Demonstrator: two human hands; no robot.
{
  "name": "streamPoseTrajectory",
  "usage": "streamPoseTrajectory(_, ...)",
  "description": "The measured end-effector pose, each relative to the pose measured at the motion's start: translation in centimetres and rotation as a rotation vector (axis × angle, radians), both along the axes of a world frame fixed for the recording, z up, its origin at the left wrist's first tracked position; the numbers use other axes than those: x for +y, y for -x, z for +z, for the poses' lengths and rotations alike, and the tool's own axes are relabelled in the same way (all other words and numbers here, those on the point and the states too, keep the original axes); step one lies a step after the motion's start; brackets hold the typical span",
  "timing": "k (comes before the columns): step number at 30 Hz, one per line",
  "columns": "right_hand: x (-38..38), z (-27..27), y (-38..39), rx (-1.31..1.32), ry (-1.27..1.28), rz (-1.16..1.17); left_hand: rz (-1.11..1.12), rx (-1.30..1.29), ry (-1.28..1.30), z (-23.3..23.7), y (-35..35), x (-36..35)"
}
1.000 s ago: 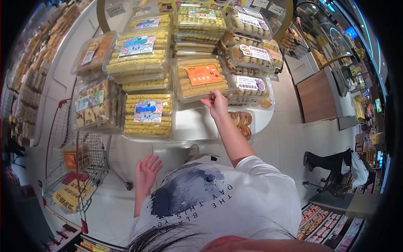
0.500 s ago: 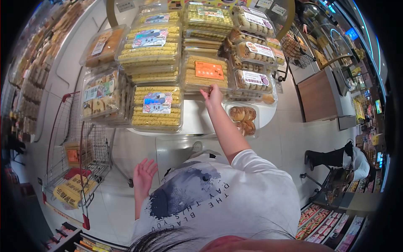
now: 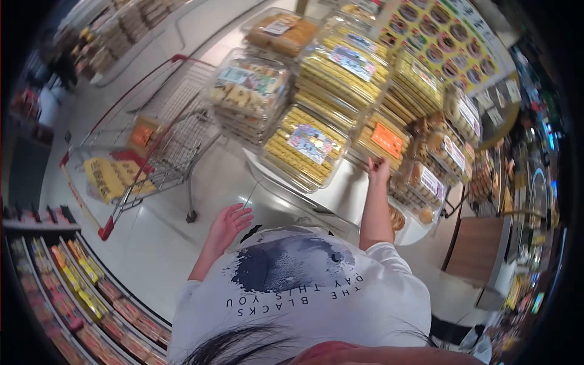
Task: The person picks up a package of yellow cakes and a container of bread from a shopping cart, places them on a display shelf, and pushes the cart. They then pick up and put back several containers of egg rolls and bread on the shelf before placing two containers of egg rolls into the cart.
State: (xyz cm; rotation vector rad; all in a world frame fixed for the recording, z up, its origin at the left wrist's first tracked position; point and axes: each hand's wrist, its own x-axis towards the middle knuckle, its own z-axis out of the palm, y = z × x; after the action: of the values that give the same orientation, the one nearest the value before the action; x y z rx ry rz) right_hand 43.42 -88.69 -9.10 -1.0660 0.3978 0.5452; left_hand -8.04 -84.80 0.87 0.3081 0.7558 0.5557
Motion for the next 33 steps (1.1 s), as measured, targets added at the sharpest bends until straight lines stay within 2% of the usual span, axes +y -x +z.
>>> streamPoseTrajectory(6, -0.3, -1.5, -4.6, -0.015, 0.211, 0.198, 0.102, 0.015, 0.004, -0.3, 4.6, -0.2)
streamPoseTrajectory(8, 0.0, 2.2, -2.5, 0.059, 0.269, 0.132, 0.139, 0.015, 0.019, -0.9, 6.9, -0.3)
streamPoseTrajectory(10, -0.8, 2.4, -2.8, 0.050, 0.291, 0.202, 0.181, 0.029, 0.033, -1.1, 9.1, -0.6)
streamPoseTrajectory(12, -0.8, 3.9, -1.2, -0.069, 0.309, 0.094, 0.232, 0.058, 0.043, -0.9, 11.4, -0.8)
streamPoseTrajectory(15, 0.4, 6.2, 1.1, -0.417, 0.364, 0.060, 0.299, 0.088, 0.034, -2.2, 15.1, -0.7)
streamPoseTrajectory(16, 3.5, 13.8, 9.3, -0.574, 0.375, -0.052, 0.317, 0.098, 0.032, -2.3, 15.9, -0.2)
streamPoseTrajectory(18, 7.3, 18.2, 13.2, -0.859, 0.297, -0.045, 0.346, 0.123, 0.027, -2.0, 17.2, 1.0)
streamPoseTrajectory(19, 8.8, 19.8, 14.4, -1.072, 0.233, 0.068, 0.346, 0.122, 0.009, -2.0, 17.5, 1.7)
streamPoseTrajectory(21, 12.9, 25.1, 20.6, -1.181, 0.134, 0.073, 0.344, 0.117, -0.028, -1.7, 17.7, 4.0)
streamPoseTrajectory(24, 18.9, 27.7, 27.6, -1.292, -0.242, 0.235, 0.309, 0.225, -0.113, -1.2, 17.0, 8.5)
streamPoseTrajectory(27, 26.6, 25.9, 35.3, -1.272, -0.468, 0.546, 0.239, 0.449, -0.222, -1.7, 16.3, 12.9)
streamPoseTrajectory(30, 34.7, 21.9, 45.0, -0.953, -0.348, 1.029, -0.069, 0.938, -0.439, -0.4, 16.2, 17.2)
streamPoseTrajectory(31, 37.7, 19.3, 47.6, -0.849, -0.387, 1.241, -0.083, 1.011, -0.513, 0.2, 16.5, 18.6)
streamPoseTrajectory(33, 42.6, 15.8, 53.2, -0.972, -0.177, 1.480, -0.112, 1.147, -0.662, 1.3, 17.3, 22.0)
